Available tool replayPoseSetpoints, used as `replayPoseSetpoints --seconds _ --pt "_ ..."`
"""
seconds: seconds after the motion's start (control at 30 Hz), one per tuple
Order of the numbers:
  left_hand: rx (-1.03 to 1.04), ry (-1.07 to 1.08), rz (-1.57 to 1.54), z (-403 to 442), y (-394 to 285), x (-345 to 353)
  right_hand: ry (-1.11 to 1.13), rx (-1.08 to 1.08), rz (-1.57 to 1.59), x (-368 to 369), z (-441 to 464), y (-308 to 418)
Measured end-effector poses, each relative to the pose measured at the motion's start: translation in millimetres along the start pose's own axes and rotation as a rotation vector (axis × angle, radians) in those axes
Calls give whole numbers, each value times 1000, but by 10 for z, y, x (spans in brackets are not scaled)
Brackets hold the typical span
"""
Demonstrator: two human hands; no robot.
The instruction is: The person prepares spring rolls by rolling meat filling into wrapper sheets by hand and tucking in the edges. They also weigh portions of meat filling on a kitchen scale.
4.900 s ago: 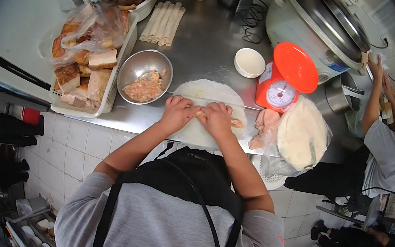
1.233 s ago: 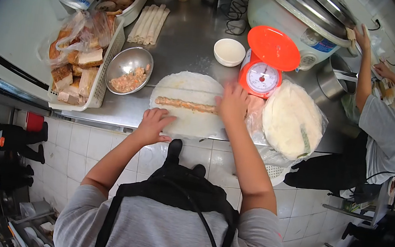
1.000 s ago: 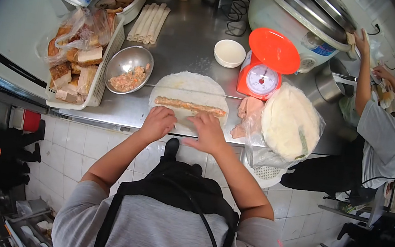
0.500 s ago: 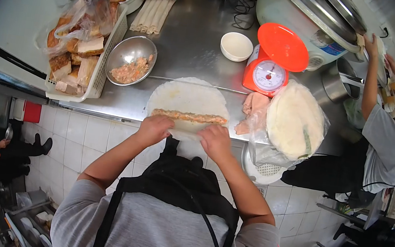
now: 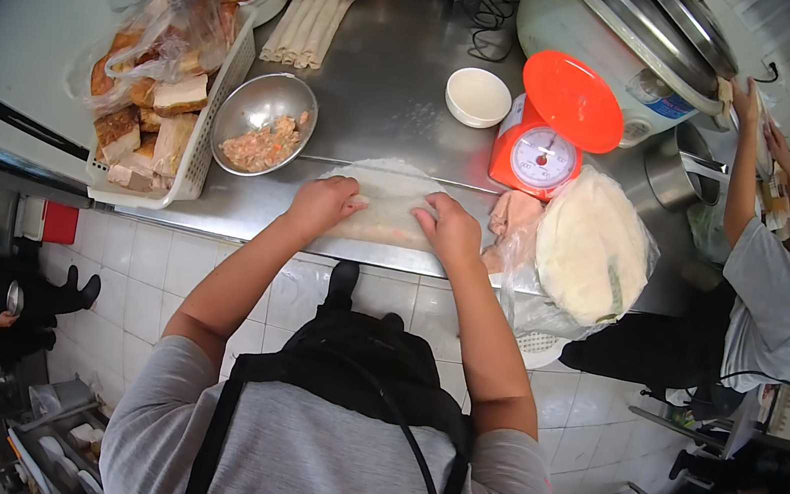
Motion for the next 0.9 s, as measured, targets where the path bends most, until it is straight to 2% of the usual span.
replayPoseSetpoints --seconds 0.07,0.17,0.27,0.37,0.47,0.57,0.67,0.77,0.9 --pt "-44 63 -11 29 46 9 0 31 14 48 10 -50" --pt "-101 113 11 39 66 50 -174 -183 -214 -170 17 179" --pt "-71 59 -8 44 59 37 -97 -428 -121 -149 -114 388" --pt "-91 72 -1 44 55 29 14 -367 30 28 -201 313" --pt "-119 71 -28 24 107 44 33 -333 66 75 -223 278" --pt "-269 152 20 11 189 -9 45 -363 64 116 -244 257" --pt "-305 49 -12 -4 203 -135 140 -391 48 132 -209 239" --pt "-166 -29 -64 118 63 -174 146 -380 -10 68 -178 382" --pt "-94 117 -86 374 28 36 155 -410 -29 226 -260 531"
Point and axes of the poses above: each hand's wrist, its own z-axis towards the middle knuckle, its own x-axis out of the palm, y = z × x, the point moved 5 cm from there along z, towards the middle knuckle, and after that the axes turned 9 degrees about -z, right-handed, at the moved point
